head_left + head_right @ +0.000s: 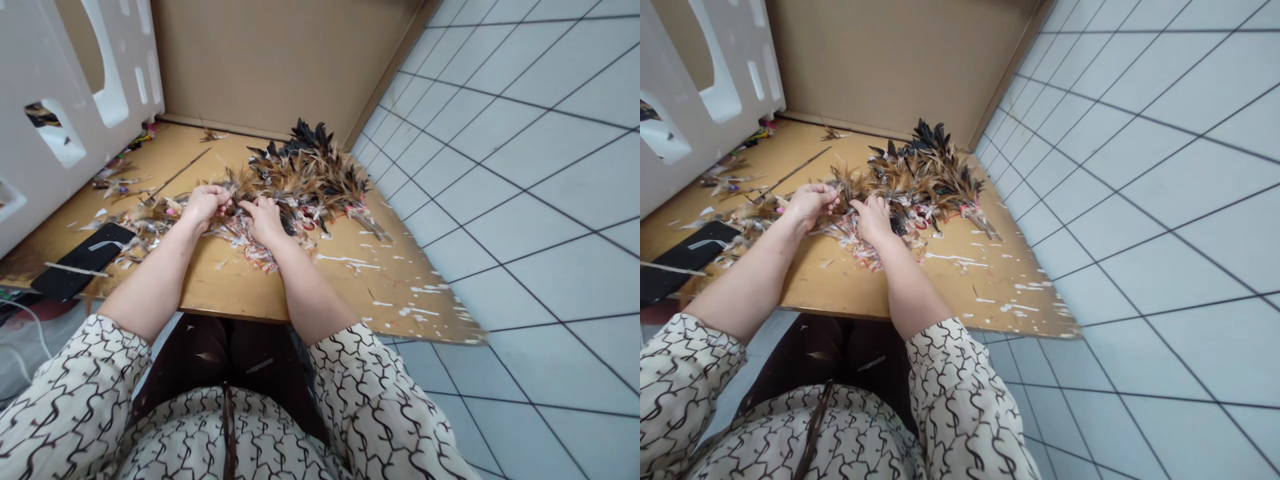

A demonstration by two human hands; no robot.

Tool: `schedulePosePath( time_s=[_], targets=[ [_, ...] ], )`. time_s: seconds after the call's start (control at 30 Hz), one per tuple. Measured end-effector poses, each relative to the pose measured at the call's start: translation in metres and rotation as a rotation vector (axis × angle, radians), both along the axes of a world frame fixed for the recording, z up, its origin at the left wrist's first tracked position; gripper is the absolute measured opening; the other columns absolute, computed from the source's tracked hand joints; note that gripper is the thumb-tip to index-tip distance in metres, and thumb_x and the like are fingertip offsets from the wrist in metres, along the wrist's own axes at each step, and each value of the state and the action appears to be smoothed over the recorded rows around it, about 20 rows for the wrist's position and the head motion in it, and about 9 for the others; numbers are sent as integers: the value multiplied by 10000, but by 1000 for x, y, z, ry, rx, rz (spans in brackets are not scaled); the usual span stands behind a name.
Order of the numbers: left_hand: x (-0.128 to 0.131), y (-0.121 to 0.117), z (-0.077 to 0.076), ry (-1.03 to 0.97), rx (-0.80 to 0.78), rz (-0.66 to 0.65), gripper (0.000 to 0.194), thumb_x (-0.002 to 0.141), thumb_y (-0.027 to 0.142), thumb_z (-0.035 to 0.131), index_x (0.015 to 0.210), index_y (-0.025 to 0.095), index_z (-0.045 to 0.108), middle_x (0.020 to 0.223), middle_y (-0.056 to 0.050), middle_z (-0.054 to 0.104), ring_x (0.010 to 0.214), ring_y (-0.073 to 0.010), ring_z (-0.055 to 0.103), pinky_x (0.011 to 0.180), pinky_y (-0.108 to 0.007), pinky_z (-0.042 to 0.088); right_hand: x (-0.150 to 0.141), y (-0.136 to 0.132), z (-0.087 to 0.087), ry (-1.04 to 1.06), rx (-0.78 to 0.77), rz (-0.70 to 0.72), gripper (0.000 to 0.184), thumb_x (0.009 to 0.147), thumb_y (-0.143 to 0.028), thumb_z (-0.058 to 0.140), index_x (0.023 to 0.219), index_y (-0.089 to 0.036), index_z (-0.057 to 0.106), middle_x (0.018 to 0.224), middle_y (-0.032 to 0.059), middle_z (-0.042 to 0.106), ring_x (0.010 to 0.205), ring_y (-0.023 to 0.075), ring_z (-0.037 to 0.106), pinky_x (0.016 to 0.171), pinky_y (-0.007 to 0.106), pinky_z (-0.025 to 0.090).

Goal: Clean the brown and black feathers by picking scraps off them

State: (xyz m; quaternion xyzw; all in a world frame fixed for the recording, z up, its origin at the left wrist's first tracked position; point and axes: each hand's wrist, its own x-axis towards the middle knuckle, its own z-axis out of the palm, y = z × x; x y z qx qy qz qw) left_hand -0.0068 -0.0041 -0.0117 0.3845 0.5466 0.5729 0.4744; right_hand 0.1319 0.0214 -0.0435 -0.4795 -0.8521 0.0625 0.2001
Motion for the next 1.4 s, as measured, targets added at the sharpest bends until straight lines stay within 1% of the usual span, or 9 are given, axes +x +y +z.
schedulePosePath(
  time_s=[0.1, 0.23, 0.43, 0.63, 0.77, 0.87, 1.0, 1.17, 1.4],
  targets=[
    [1, 0, 0, 18, 5, -19, 180, 612, 83, 630, 493, 135, 505, 435, 33, 516, 375, -34, 390, 405, -157, 322, 0, -1, 0, -42, -5, -17, 286, 790, -128, 476, 989, -211, 663, 1040, 121, 556, 1031, 276, 430, 886, 438, 369],
    [2, 0, 0, 28, 3, -14, 187, 592, 84, 642, 485, 140, 500, 419, 39, 505, 373, -36, 384, 401, -155, 317, 1, -1, 2, -6, 15, -32, 229, 796, -134, 443, 859, -187, 657, 1011, 123, 578, 1012, 275, 437, 865, 425, 376],
    [6, 1, -4, 144, 62, 20, 185, 652, 84, 547, 488, 154, 497, 437, 34, 505, 389, -50, 373, 423, -178, 299, 1, -3, 9, 56, 46, -66, 210, 790, -140, 432, 873, -160, 624, 964, 123, 626, 953, 262, 508, 854, 394, 376],
    [4, 5, -12, 382, 194, 35, 144, 673, 108, 531, 548, 171, 495, 437, 66, 397, 433, -69, 339, 479, -202, 274, -1, -6, 12, 56, 49, -22, 222, 792, -142, 409, 875, -168, 613, 871, 97, 658, 878, 247, 560, 822, 383, 380],
    [3, 6, -14, 521, 273, 54, 87, 655, 101, 538, 600, 166, 519, 531, 54, 444, 516, -83, 371, 549, -216, 299, -1, -7, 12, 53, 56, 7, 216, 778, -131, 417, 855, -157, 617, 889, 107, 664, 912, 249, 556, 844, 385, 389],
    [3, 5, -14, 579, 285, 7, 91, 660, 111, 519, 593, 171, 507, 550, 48, 449, 543, -92, 384, 577, -222, 310, -2, -5, 11, 96, 48, 19, 196, 767, -134, 430, 823, -157, 617, 876, 106, 661, 914, 244, 555, 848, 380, 404],
    [3, 5, -15, 624, 262, -53, 86, 647, 131, 502, 576, 176, 489, 533, 46, 433, 545, -101, 381, 582, -230, 311, -3, 1, 7, 270, -19, -24, 144, 751, -164, 470, 792, -165, 608, 809, 78, 647, 816, 220, 568, 805, 367, 436],
    [1, 6, -17, 657, 256, -59, 68, 637, 146, 501, 576, 174, 497, 537, 35, 452, 550, -105, 404, 582, -230, 323, -2, 8, 1, 599, -144, -18, 47, 698, -179, 530, 717, -207, 564, 665, -3, 597, 670, 174, 540, 760, 343, 459],
    [1, 4, -16, 747, 270, -90, 77, 653, 178, 523, 580, 175, 546, 558, 9, 513, 570, -128, 463, 604, -241, 355, -5, 10, -1, 950, -316, 82, 144, 614, -104, 527, 715, -207, 528, 705, -36, 613, 703, 138, 578, 769, 293, 465]
  ],
)
